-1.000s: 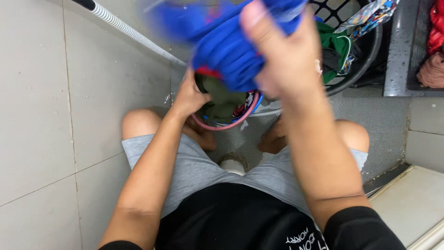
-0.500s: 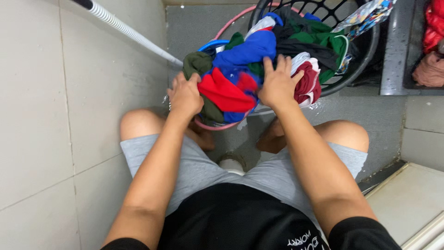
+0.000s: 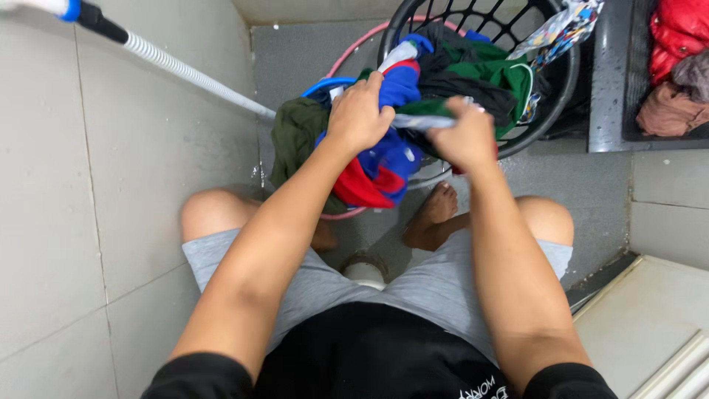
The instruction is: The person hand-washes various pieces of clothing by dipping them into a blue bucket filled with soapy water, agitating them, and wringing them out. The person handles multiple items including a red shirt, a blue item, and a patterned cloth, placing them into a black laundry basket after washing.
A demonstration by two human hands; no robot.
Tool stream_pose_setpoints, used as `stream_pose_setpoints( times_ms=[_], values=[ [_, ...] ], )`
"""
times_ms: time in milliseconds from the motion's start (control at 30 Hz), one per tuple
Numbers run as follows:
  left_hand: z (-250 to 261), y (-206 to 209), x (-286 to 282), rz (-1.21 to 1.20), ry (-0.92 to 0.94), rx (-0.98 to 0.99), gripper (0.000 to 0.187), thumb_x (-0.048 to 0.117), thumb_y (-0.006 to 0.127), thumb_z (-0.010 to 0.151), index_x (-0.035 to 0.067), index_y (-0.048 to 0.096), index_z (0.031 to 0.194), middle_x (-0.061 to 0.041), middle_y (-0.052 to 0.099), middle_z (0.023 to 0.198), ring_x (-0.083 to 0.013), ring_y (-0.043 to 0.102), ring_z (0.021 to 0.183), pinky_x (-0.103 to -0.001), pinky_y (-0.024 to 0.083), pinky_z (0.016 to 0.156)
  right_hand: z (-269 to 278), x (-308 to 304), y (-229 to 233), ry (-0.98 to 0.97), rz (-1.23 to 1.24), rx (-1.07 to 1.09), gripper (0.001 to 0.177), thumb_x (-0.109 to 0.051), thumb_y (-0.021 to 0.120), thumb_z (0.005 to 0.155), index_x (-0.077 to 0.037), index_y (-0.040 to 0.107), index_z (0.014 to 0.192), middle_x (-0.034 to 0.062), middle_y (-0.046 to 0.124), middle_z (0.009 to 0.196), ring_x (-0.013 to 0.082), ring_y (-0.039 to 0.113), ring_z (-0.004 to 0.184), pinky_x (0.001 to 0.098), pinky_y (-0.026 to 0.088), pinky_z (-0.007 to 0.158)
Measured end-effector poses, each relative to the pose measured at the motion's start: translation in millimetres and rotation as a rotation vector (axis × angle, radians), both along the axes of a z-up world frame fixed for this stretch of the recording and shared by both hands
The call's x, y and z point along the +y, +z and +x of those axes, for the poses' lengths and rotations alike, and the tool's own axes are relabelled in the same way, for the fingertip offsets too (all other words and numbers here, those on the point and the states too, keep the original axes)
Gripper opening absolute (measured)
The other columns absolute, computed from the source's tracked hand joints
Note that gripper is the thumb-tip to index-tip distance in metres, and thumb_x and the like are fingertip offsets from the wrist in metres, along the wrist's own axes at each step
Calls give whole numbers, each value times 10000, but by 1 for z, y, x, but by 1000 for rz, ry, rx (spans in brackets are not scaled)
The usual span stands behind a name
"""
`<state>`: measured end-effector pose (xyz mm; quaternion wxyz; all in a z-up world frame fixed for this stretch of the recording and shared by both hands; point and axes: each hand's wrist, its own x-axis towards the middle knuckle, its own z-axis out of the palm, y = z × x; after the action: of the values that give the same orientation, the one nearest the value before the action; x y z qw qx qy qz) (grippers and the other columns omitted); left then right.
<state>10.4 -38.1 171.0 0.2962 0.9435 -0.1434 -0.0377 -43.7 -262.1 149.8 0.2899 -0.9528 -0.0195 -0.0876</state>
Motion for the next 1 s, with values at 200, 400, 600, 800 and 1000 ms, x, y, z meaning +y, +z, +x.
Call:
stream_pose_setpoints(
  times_ms=[200, 400, 600, 800, 1000],
  values=[
    [-22, 71, 36, -648, 81, -226, 200, 104, 647, 887, 28, 602, 1067, -108, 678, 841, -220, 738, 806, -372, 583, 751, 36, -95, 2, -609, 1249, 115, 237, -9, 683, 725, -51, 579, 934, 105, 654, 980, 287, 679, 919, 477, 637, 818],
    [-28, 130, 82, -796, 48, -214, 167, 49, 594, 922, 16, 569, 1084, -24, 613, 846, -88, 574, 810, -260, 524, 759, 58, -148, 22, -546, 1887, -88, 387, -83, 593, 769, -3, 632, 1146, 232, 697, 1162, 446, 715, 1100, 695, 606, 958],
    [-46, 115, 97, -671, 14, -74, 282, 79, 627, 885, 22, 575, 1156, -72, 636, 954, -120, 583, 933, -304, 539, 862, 53, -91, 32, -559, 656, 178, 541, -133, 716, 752, -74, 513, 1250, 109, 664, 1101, 352, 697, 1027, 552, 572, 874],
    [-55, 39, 111, 496, -24, 325, 558, 110, 789, 637, 164, 676, 1182, -258, 277, 1559, -513, 155, 1473, -804, 200, 1032, -14, 54, 25, 469, 22, 242, 895, -146, 890, 692, -96, 470, 1481, 235, 523, 1494, 408, 503, 1368, 473, 437, 1117],
    [-62, -50, 103, 311, -211, 450, 809, 162, 817, 633, 152, 551, 1396, -345, 66, 1634, -482, 55, 1538, -755, 226, 1129, -29, 142, -7, 466, -305, 707, 1278, -179, 900, 659, -242, 65, 1625, 313, 140, 1608, 553, 308, 1399, 592, 482, 986]
  ],
)
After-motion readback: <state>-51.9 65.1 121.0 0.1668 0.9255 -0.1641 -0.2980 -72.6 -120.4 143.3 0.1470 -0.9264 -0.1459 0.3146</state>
